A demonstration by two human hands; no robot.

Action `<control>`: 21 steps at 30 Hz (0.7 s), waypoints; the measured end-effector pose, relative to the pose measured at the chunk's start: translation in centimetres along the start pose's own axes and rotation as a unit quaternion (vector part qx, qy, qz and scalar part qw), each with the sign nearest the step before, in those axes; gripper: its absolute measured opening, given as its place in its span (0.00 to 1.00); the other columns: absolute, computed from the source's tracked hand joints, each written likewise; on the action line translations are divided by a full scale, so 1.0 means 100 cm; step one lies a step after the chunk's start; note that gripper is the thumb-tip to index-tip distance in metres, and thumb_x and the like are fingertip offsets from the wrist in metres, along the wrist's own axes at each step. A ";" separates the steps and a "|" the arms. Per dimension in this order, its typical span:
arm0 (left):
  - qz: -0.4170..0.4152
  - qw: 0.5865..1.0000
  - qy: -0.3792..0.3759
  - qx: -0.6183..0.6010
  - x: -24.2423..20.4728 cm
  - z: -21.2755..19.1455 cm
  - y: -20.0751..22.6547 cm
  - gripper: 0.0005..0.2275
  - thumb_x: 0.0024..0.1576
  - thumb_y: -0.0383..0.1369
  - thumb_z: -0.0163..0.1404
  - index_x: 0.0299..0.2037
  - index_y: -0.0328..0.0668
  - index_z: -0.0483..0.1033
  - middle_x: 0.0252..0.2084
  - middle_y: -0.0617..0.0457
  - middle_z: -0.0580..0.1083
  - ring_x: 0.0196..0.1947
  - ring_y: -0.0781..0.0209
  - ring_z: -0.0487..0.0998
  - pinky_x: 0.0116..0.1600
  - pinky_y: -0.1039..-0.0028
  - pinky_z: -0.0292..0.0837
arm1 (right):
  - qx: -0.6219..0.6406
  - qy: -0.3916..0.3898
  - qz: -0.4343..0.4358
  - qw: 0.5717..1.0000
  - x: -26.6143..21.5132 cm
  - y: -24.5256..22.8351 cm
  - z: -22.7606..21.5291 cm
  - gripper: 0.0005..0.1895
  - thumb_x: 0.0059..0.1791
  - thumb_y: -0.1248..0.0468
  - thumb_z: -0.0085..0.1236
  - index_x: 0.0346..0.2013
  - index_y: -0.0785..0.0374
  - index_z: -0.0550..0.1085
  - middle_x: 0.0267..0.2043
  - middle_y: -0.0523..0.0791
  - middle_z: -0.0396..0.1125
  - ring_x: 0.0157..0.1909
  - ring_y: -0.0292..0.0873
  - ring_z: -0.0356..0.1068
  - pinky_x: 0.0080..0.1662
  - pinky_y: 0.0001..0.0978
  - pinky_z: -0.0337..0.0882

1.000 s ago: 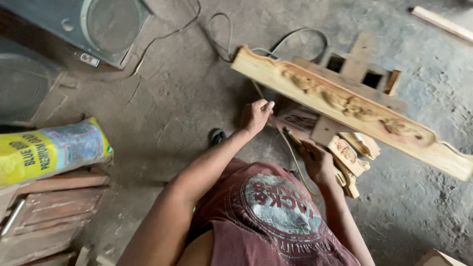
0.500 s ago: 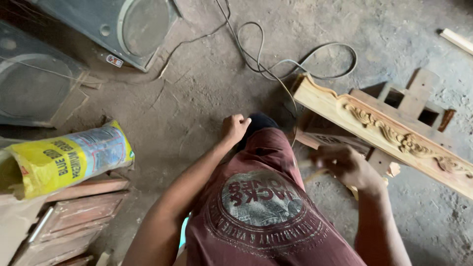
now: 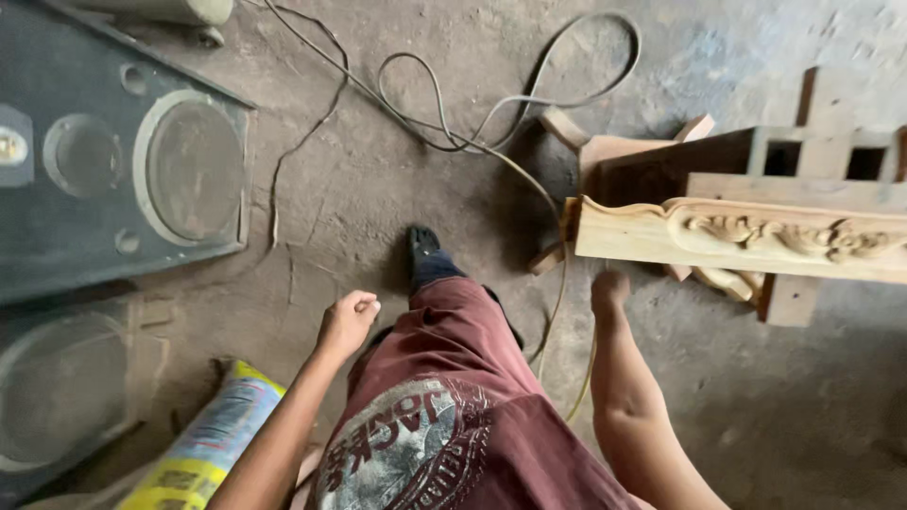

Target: The person sands a decorative wooden carving by hand, then applies varnish to multiple wooden furniture components using a brush and a container of liquid.

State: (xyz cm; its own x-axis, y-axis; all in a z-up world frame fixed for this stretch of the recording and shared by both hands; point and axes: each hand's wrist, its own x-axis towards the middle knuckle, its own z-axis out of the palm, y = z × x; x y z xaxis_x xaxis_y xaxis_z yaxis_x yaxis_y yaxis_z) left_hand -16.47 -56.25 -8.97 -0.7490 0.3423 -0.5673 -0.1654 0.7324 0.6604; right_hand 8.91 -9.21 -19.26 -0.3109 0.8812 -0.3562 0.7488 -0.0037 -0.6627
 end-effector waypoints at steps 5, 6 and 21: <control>0.075 0.996 -0.025 0.032 0.082 -0.012 0.033 0.12 0.59 0.36 0.56 0.46 0.36 0.80 0.40 0.44 0.82 0.41 0.55 0.84 0.47 0.67 0.78 | 0.078 0.050 -0.394 0.914 0.037 -0.046 0.108 0.23 0.60 0.56 0.54 0.62 0.72 0.66 0.53 0.51 0.67 0.55 0.45 0.66 0.57 0.40 0.68; 0.061 0.997 -0.029 0.044 0.097 -0.007 0.045 0.12 0.60 0.36 0.56 0.47 0.36 0.80 0.40 0.43 0.82 0.41 0.53 0.84 0.48 0.66 0.77 | 0.098 0.012 -0.199 0.975 0.033 -0.064 0.124 0.19 0.60 0.56 0.51 0.58 0.70 0.71 0.48 0.50 0.70 0.50 0.45 0.68 0.53 0.38 0.69; 0.155 0.982 -0.064 0.087 0.217 -0.041 0.145 0.11 0.53 0.40 0.58 0.30 0.40 0.80 0.28 0.40 0.77 0.30 0.43 0.81 0.37 0.58 0.75 | 0.035 -0.242 -0.225 0.943 -0.043 -0.328 0.171 0.09 0.53 0.62 0.59 0.43 0.64 0.79 0.35 0.51 0.70 0.34 0.50 0.71 0.38 0.38 0.70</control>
State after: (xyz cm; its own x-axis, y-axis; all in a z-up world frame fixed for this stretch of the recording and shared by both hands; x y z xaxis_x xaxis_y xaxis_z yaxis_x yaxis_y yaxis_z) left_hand -37.76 -40.63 -9.64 -0.6575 0.6280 -0.4162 0.1784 0.6665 0.7238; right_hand -24.36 -20.96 -7.24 -0.8320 0.4811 -0.2763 0.4420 0.2738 -0.8542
